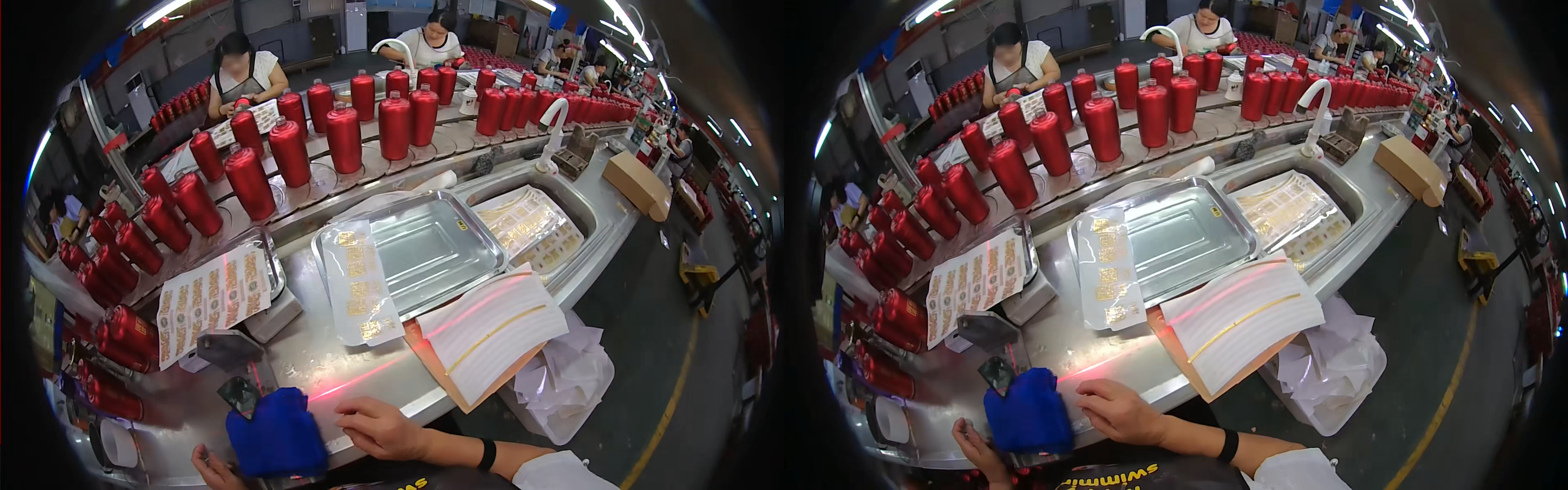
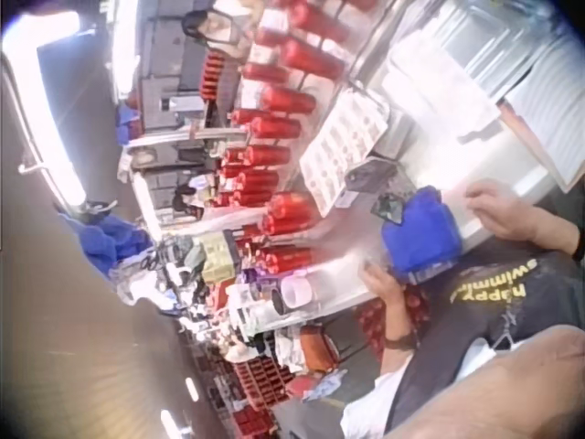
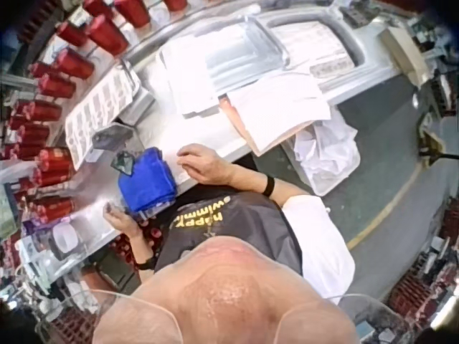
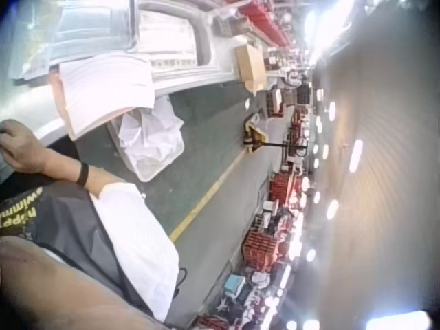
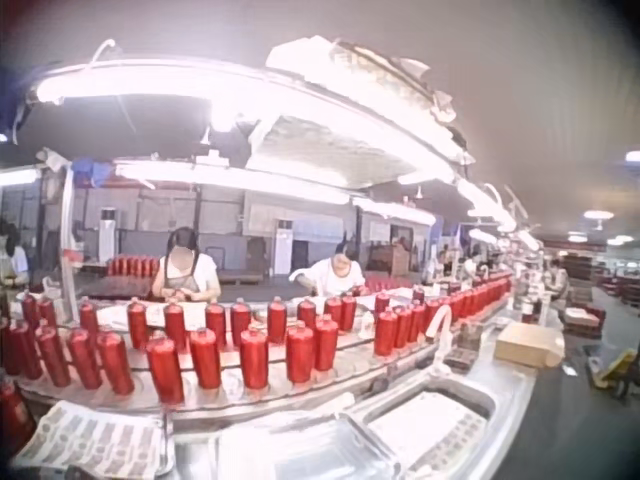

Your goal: Applying gold decorative stickers to red metal canisters/bottles on an assembly line.

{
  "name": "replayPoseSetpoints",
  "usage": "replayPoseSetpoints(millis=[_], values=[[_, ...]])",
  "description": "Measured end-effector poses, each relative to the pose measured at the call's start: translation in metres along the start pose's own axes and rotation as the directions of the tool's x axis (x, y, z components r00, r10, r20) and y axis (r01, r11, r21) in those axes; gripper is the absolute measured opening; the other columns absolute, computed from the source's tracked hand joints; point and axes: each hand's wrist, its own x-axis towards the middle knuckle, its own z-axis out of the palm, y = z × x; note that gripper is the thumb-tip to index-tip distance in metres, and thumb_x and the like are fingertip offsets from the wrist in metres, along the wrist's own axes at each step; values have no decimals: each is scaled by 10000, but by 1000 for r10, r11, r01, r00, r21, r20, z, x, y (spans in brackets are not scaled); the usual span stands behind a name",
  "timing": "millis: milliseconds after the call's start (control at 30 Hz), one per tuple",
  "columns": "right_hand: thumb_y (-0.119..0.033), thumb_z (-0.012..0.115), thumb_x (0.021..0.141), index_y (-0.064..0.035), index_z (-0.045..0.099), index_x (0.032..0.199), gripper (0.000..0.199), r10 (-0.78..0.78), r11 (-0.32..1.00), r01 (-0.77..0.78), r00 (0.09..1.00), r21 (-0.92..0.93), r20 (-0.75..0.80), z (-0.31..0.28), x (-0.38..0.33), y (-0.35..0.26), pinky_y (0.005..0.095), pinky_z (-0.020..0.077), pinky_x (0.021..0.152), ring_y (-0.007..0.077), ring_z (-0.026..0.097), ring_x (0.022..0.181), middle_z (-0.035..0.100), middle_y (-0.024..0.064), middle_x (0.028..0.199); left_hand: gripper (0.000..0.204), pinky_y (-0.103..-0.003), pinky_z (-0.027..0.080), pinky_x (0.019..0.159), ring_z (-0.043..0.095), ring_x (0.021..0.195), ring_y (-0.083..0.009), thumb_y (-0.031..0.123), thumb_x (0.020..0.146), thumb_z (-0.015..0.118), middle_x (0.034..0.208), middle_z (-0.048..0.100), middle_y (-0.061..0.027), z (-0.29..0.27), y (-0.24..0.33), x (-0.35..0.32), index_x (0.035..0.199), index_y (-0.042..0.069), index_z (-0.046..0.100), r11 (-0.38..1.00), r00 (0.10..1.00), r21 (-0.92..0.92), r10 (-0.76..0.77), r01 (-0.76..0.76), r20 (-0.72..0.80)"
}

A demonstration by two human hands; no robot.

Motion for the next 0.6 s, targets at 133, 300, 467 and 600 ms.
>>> replayPoseSetpoints(millis=[133, 300, 467, 600], values=[[-4, 604, 768, -1, 582, 966, 199, 5, 997, -7, 1000, 76, 23, 0, -2, 0, 336, 480, 740, 287, 573, 868, 548, 142, 1024, 302, -300, 342, 918, 447, 1027, -193, 214, 962, 386, 1089, 470, -113, -3, -1, -4, 1149, -19, 429, 992, 997, 96, 77, -76, -1], [-10, 600, 779, 2, 574, 954, 177, 78, 986, -84, 996, 145, 47, 0, -6, -4, 324, 482, 690, 263, 575, 807, 551, 129, 997, 284, -300, 346, 903, 458, 995, -191, 198, 962, 387, 1072, 478, -115, -4, -8, -3, 1135, -22, 438, 979, 988, 142, 154, -149, -21], [-7, 575, 793, 1, 553, 923, 132, 15, 977, -24, 999, 211, 42, -4, -6, 3, 322, 462, 660, 254, 562, 777, 552, 120, 930, 303, -164, 291, 526, 348, 606, -35, 233, 951, 433, 1011, 517, -32, 8, 3, 0, 1160, 16, 459, 998, 997, 25, 52, -51, -65], [-47, 569, 811, -6, 546, 927, 125, -1, 930, -95, 965, 355, 262, -38, -9, -2, 337, 451, 667, 254, 561, 759, 545, 118, 863, 332, -170, 313, 546, 354, 629, -40, 246, 951, 425, 1065, 523, -49, 14, 18, -2, 1192, 19, 455, 992, 998, -118, -40, 35, -43]])
